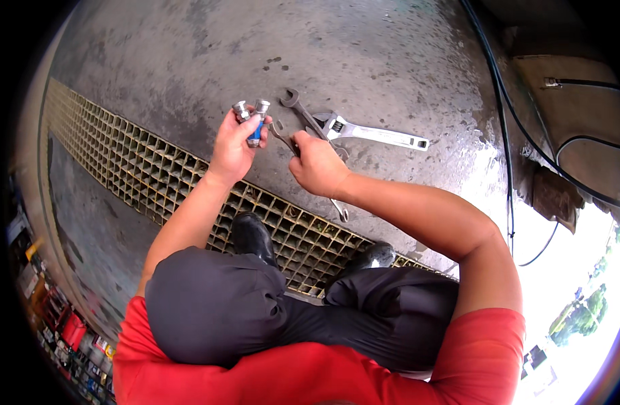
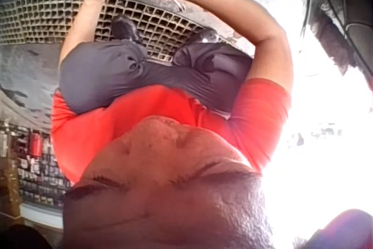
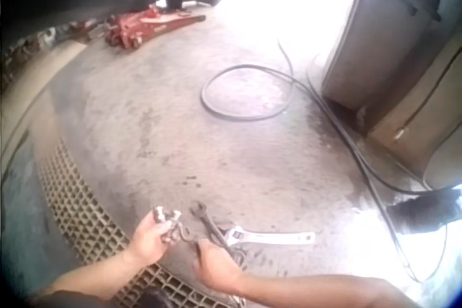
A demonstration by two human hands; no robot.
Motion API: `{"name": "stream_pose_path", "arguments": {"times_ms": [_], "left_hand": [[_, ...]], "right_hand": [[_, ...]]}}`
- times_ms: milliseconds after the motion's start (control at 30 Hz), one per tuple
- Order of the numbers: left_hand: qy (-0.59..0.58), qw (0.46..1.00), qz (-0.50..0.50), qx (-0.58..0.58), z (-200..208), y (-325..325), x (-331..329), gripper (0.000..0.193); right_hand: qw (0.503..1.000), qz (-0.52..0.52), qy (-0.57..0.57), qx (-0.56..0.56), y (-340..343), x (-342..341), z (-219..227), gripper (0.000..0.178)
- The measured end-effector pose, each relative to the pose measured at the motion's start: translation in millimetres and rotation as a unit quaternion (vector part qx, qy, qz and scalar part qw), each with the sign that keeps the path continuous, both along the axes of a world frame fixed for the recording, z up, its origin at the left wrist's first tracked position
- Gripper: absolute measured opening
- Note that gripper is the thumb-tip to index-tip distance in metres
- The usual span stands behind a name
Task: The person uses a wrench and an adjustable wrench to loosen and tighten components on a small metal and blue valve assembly, walks to a workbench to select parts, and continues the repair while kneeling.
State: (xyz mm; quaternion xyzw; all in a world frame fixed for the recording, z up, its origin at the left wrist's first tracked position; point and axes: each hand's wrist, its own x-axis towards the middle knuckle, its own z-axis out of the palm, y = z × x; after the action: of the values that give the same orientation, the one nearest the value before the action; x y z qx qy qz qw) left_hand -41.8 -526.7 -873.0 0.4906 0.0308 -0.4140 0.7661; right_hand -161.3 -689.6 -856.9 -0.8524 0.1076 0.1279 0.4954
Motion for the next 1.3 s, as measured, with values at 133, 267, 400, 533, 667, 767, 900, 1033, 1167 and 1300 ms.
{"name": "stream_pose_path", "arguments": {"times_ms": [133, 267, 400, 533, 667, 767, 900, 1033, 1167, 1300], "left_hand": [[0.035, 0.999, 0.021, -0.010, -6, 12, 11, 0.032], [0.071, 0.996, 0.034, 0.035, -2, 8, 2, 0.038], [0.031, 0.996, 0.036, 0.072, -6, 8, 2, 0.040], [0.024, 0.994, 0.034, 0.098, -7, 9, 6, 0.040], [0.049, 0.990, 0.047, 0.126, -4, 8, 6, 0.040], [0.039, 0.987, 0.032, 0.150, -6, 9, 7, 0.039], [0.000, 0.987, 0.013, 0.163, -10, 4, 3, 0.039], [-0.040, 0.984, -0.001, 0.173, -11, 1, -1, 0.042], [-0.067, 0.982, -0.009, 0.175, -12, -1, -5, 0.044], [-0.083, 0.981, -0.007, 0.177, -9, -4, -8, 0.045]], "right_hand": [[0.977, 0.040, 0.112, -0.175, -26, 22, -18, 0.030], [0.946, 0.116, 0.132, -0.273, -38, 41, -35, 0.032], [0.933, 0.132, 0.112, -0.316, -29, 45, -51, 0.037], [0.917, 0.158, 0.107, -0.349, -33, 42, -46, 0.029], [0.940, 0.157, 0.145, -0.265, -41, 34, -25, 0.023], [0.959, 0.178, 0.091, -0.201, -44, 16, -13, 0.023], [0.969, 0.181, 0.038, -0.165, -37, 1, -7, 0.021], [0.965, 0.198, 0.054, -0.161, -35, 5, 1, 0.023], [0.972, 0.185, 0.002, -0.146, -36, 3, 4, 0.035], [0.971, 0.181, -0.016, -0.153, -32, 1, 2, 0.045]]}}
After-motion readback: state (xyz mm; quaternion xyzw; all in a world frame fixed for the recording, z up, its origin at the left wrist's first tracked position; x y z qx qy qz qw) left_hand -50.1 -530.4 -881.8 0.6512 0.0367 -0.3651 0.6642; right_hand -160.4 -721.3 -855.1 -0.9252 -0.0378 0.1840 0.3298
